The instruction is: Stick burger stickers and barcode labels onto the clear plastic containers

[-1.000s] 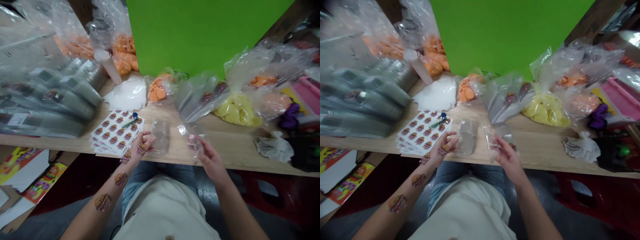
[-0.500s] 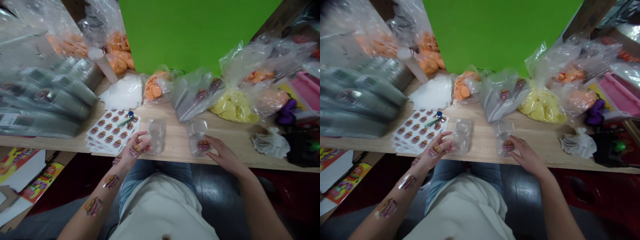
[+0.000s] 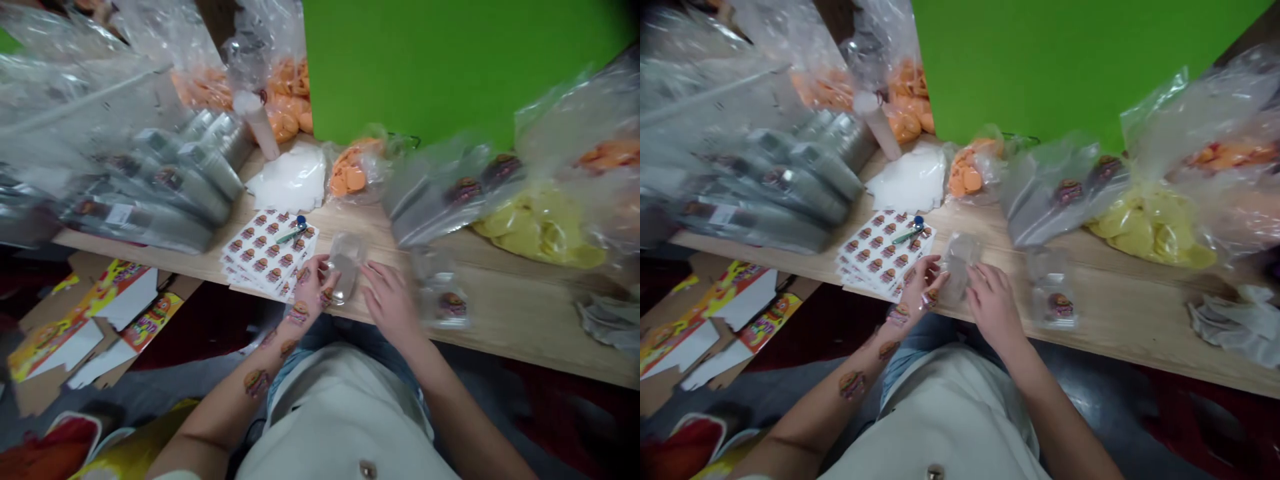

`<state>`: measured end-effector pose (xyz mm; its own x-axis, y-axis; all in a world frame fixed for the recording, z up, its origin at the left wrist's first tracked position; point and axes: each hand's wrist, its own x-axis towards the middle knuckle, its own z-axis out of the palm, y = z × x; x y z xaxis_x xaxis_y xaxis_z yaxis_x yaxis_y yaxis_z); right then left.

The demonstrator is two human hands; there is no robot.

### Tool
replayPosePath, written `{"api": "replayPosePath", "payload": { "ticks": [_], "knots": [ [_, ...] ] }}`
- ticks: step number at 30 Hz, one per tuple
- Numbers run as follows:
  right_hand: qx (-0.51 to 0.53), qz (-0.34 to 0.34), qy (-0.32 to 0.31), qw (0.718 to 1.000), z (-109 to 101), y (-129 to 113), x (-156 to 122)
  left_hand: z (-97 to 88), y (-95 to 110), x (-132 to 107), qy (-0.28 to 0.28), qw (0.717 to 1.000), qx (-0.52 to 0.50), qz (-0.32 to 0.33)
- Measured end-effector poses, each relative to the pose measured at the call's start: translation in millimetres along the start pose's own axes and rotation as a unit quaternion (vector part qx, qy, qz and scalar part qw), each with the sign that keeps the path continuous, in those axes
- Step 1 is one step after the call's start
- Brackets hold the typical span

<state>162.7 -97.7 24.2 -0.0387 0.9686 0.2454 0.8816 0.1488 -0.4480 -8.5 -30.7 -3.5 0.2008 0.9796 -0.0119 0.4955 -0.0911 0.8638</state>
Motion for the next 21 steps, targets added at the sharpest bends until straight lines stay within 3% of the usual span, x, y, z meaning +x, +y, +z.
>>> {"api": "replayPosePath", "payload": {
  "ticks": [3,5,8,12,14,17,19,21],
  "knots": [
    [-0.011,-0.044,-0.052,0.998,31.3,-6.6,14.2,0.6,-3.4,-1.1,0.066,0.990,0.102,0.069],
    [0.011,-0.037,-0.018,0.999,32.0,-6.6,20.8,-7.5,0.4,-1.7,0.068,0.984,0.134,0.098],
    [0.075,-0.030,0.042,0.996,12.9,-16.8,37.1,-26.0,12.3,-3.6,0.004,0.975,0.150,0.166],
    [0.155,-0.132,-0.092,0.975,-11.2,-45.1,66.3,-42.7,24.8,-5.6,-0.098,0.950,0.150,0.254],
    [0.196,-0.151,-0.131,0.960,-17.6,-52.2,74.5,-44.6,22.5,-2.3,-0.144,0.941,0.144,0.271],
    [0.277,-0.071,-0.085,0.955,-23.2,-44.1,71.3,-43.3,6.9,8.9,-0.167,0.947,0.114,0.249],
    [0.333,0.050,0.007,0.942,-22.2,-29.3,61.8,-41.0,-7.4,15.5,-0.181,0.949,0.086,0.245],
    [0.370,0.163,0.055,0.913,-14.4,-13.6,50.7,-36.5,-20.0,16.9,-0.212,0.943,0.058,0.250]
  ]
}}
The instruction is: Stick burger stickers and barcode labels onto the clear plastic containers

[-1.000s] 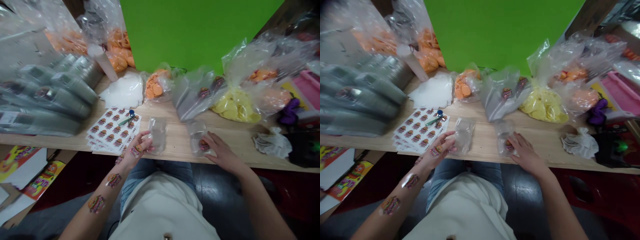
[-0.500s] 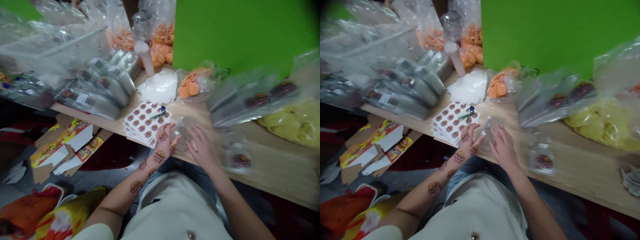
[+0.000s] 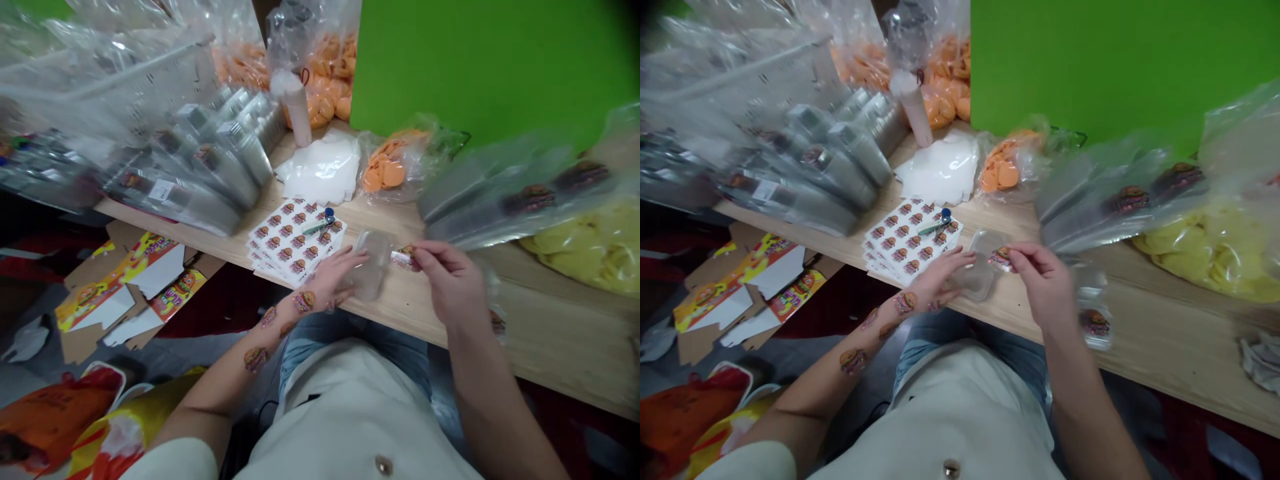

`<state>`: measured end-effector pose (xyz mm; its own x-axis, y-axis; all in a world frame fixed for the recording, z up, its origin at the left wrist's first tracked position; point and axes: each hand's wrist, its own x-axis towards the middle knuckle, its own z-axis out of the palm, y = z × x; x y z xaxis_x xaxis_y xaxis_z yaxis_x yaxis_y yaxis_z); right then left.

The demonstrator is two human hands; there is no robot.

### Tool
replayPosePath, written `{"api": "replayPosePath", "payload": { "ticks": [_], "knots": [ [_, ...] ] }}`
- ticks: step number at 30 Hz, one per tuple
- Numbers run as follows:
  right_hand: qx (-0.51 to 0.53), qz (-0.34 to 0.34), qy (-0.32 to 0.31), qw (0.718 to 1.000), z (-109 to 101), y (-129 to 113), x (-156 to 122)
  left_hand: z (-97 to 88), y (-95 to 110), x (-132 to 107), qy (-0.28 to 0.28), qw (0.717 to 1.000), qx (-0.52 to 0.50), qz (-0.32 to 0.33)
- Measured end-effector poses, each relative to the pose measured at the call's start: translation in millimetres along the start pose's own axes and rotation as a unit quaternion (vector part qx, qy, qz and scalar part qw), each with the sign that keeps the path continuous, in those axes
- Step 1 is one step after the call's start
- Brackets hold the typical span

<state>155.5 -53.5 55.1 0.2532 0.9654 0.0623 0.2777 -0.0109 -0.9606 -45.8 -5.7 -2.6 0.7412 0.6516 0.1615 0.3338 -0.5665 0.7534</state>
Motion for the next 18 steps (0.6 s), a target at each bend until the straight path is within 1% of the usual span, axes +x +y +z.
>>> {"api": "replayPosePath", "payload": {
  "ticks": [1,3,4,5,7,9,12,14,18],
  "knots": [
    [0.013,0.042,0.000,0.999,-0.4,10.0,-2.5,4.6,-3.4,-1.9,-0.007,1.000,-0.014,0.000],
    [0.027,0.103,-0.046,0.993,5.4,28.3,-7.0,15.0,-6.0,-6.1,0.010,0.999,-0.032,-0.020],
    [0.032,0.119,-0.068,0.990,10.7,35.7,-8.7,19.9,-5.8,-7.9,0.023,0.999,-0.038,-0.025],
    [0.037,0.124,-0.081,0.988,16.8,41.7,-9.9,23.9,-5.2,-9.4,0.037,0.998,-0.044,-0.024],
    [0.044,0.112,-0.086,0.989,28.4,49.7,-10.8,28.1,-4.2,-11.2,0.061,0.996,-0.058,-0.015],
    [0.036,0.101,-0.088,0.990,36.0,54.0,-10.5,28.1,-4.5,-11.9,0.064,0.995,-0.079,-0.017],
    [0.016,0.095,-0.093,0.991,39.5,57.8,-10.5,26.1,-6.7,-11.9,0.060,0.992,-0.104,-0.047],
    [0.003,0.094,-0.085,0.992,39.3,60.1,-11.5,26.0,-7.9,-12.2,0.065,0.990,-0.110,-0.056],
    [-0.009,0.093,-0.066,0.993,39.5,64.1,-13.7,26.1,-6.7,-13.7,0.069,0.989,-0.124,-0.032]
  ]
}}
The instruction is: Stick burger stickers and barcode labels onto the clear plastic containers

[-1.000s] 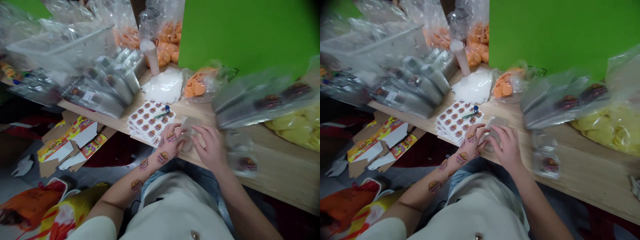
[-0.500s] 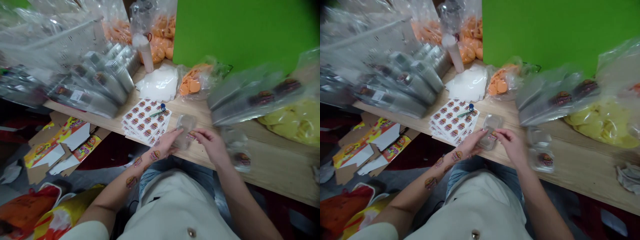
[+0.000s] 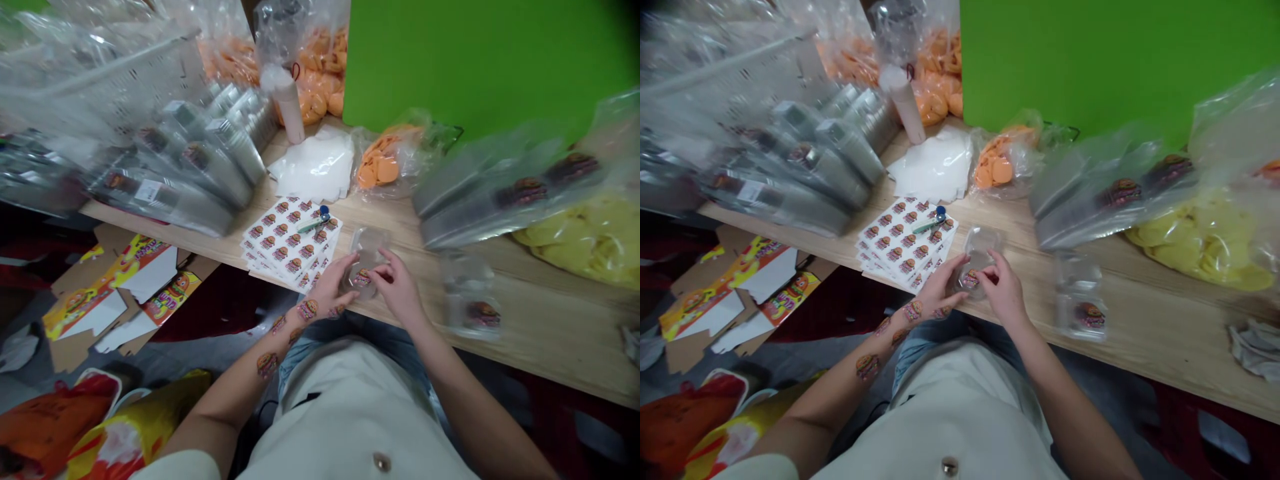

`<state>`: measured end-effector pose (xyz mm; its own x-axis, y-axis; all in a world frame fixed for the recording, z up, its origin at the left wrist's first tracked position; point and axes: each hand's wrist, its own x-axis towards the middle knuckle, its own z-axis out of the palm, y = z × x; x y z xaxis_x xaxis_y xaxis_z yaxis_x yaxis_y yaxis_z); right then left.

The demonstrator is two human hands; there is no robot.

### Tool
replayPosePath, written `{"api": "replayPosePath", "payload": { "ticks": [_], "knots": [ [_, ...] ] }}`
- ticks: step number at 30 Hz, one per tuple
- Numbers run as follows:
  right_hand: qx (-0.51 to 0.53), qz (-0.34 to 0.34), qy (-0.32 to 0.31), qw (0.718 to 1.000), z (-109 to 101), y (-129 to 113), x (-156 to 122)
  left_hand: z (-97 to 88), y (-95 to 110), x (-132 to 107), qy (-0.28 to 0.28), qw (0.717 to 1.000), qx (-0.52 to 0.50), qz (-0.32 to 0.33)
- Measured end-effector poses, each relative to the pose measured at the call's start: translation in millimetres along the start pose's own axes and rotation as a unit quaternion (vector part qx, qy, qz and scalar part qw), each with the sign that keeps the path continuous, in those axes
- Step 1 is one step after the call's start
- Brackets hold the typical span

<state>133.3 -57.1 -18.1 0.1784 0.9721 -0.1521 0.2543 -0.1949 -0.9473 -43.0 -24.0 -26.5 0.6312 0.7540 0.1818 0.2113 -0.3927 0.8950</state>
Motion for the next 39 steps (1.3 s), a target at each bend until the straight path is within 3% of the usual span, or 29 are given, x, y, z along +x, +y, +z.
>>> {"api": "replayPosePath", "payload": {
  "ticks": [6,9,12,15,19,22,23,25,27,28,30,33,36,39],
  "knots": [
    [-0.023,-0.007,0.005,1.000,3.5,-0.2,0.9,0.9,3.7,1.2,0.023,0.999,-0.042,-0.024],
    [-0.112,-0.042,0.008,0.993,3.8,-5.0,-1.8,6.3,2.0,4.5,0.051,0.998,-0.004,-0.040],
    [-0.262,-0.126,0.059,0.955,-0.8,-9.0,-8.0,13.7,0.3,7.9,0.081,0.995,0.023,-0.049],
    [-0.337,-0.181,0.125,0.915,-8.0,-8.2,-14.4,17.6,1.6,9.7,0.096,0.993,0.016,-0.064],
    [-0.343,-0.226,-0.024,0.911,-12.1,-7.6,-16.5,5.8,11.0,9.3,0.109,0.989,-0.038,-0.094],
    [-0.290,-0.231,-0.031,0.928,-14.4,-16.1,-16.1,-12.8,24.8,9.3,0.180,0.966,-0.100,-0.157],
    [-0.269,-0.234,-0.029,0.934,-16.3,-20.7,-17.1,-17.7,30.3,10.0,0.174,0.956,-0.151,-0.183],
    [-0.248,-0.250,-0.053,0.935,-23.3,-30.5,-22.2,-21.5,41.8,12.9,0.097,0.925,-0.287,-0.231],
    [-0.262,-0.268,-0.080,0.924,-37.0,-38.6,-31.5,-16.2,51.8,17.7,0.003,0.890,-0.376,-0.259],
    [-0.280,-0.270,-0.089,0.917,-47.3,-41.0,-37.6,-11.0,55.9,20.6,-0.027,0.887,-0.379,-0.261],
    [-0.322,-0.257,-0.096,0.906,-75.4,-41.4,-51.5,0.8,61.6,27.3,-0.045,0.922,-0.308,-0.231],
    [-0.387,-0.203,-0.078,0.896,-132.0,-27.9,-72.8,11.8,64.2,39.1,-0.030,0.984,-0.124,-0.127],
    [-0.419,-0.144,-0.073,0.894,-186.3,-0.8,-87.3,12.0,64.2,50.9,-0.045,0.996,-0.039,-0.058],
    [-0.426,-0.122,-0.101,0.891,-211.6,20.5,-90.3,9.9,68.8,56.5,-0.100,0.994,-0.016,-0.033]
  ]
}}
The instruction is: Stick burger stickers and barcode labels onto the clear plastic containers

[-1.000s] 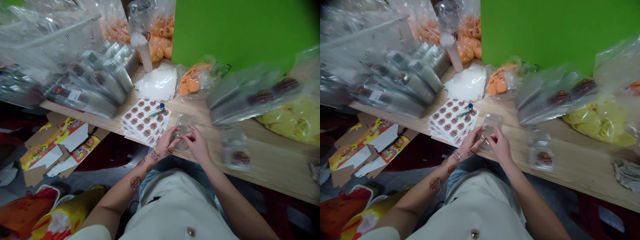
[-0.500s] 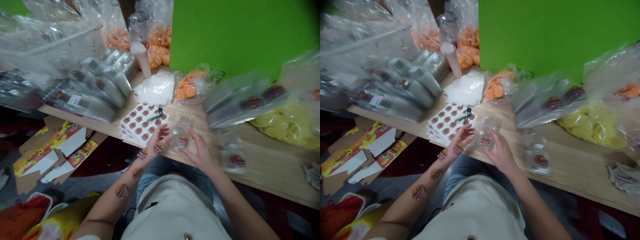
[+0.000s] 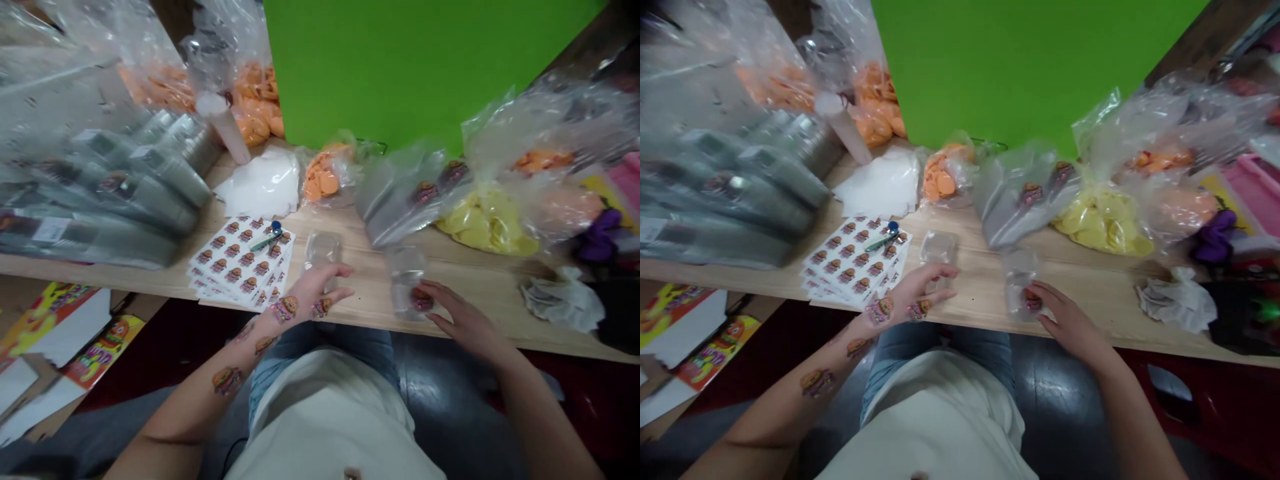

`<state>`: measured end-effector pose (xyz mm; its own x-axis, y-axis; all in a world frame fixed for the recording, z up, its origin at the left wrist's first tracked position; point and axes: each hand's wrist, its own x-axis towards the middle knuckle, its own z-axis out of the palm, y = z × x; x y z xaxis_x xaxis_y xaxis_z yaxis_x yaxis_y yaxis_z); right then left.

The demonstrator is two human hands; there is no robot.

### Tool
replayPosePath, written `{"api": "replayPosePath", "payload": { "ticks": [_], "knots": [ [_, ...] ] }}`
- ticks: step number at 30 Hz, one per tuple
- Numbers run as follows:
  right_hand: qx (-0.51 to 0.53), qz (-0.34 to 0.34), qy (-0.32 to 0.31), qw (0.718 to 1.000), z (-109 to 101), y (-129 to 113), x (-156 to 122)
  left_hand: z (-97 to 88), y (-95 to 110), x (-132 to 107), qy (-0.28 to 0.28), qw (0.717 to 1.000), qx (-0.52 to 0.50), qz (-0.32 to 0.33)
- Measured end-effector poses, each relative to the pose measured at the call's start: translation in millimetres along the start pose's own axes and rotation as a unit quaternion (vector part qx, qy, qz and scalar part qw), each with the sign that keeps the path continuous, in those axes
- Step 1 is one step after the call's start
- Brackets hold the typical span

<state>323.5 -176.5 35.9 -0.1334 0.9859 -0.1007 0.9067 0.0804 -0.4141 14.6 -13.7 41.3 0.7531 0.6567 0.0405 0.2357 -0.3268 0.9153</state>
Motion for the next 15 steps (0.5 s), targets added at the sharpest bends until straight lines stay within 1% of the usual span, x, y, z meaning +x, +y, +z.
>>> {"api": "replayPosePath", "payload": {
  "ticks": [1,2,3,5,6,7,9,11,13,15],
  "knots": [
    [-0.008,-0.007,0.011,1.000,1.2,0.5,1.4,0.1,2.5,0.2,-0.011,1.000,0.006,0.002],
    [-0.017,-0.012,0.038,0.999,2.1,-4.6,5.4,0.6,5.0,0.2,-0.015,1.000,0.005,-0.002],
    [-0.020,-0.013,0.077,0.997,2.5,-15.3,11.9,1.6,7.2,-0.1,-0.015,1.000,-0.005,-0.013],
    [0.008,-0.003,0.158,0.987,2.7,-50.4,31.4,3.8,10.1,-0.8,-0.007,0.997,-0.058,-0.054],
    [0.043,0.001,0.179,0.983,3.3,-72.3,43.5,4.8,10.8,-1.3,-0.003,0.993,-0.088,-0.074],
    [0.088,-0.010,0.179,0.980,4.7,-94.9,56.7,5.4,11.0,-2.0,0.001,0.990,-0.114,-0.083],
    [0.148,-0.074,0.124,0.978,10.3,-135.5,82.8,5.6,9.3,-3.9,0.007,0.988,-0.136,-0.071],
    [0.194,-0.124,0.086,0.969,17.4,-161.9,103.0,3.8,3.5,-6.3,0.026,0.991,-0.121,-0.053],
    [0.234,-0.130,0.081,0.960,21.5,-171.6,113.6,-0.9,-6.9,-9.5,0.069,0.991,-0.095,-0.069],
    [0.269,-0.097,0.094,0.953,19.1,-169.2,116.9,-8.6,-19.3,-14.8,0.127,0.984,-0.067,-0.106]
  ]
}}
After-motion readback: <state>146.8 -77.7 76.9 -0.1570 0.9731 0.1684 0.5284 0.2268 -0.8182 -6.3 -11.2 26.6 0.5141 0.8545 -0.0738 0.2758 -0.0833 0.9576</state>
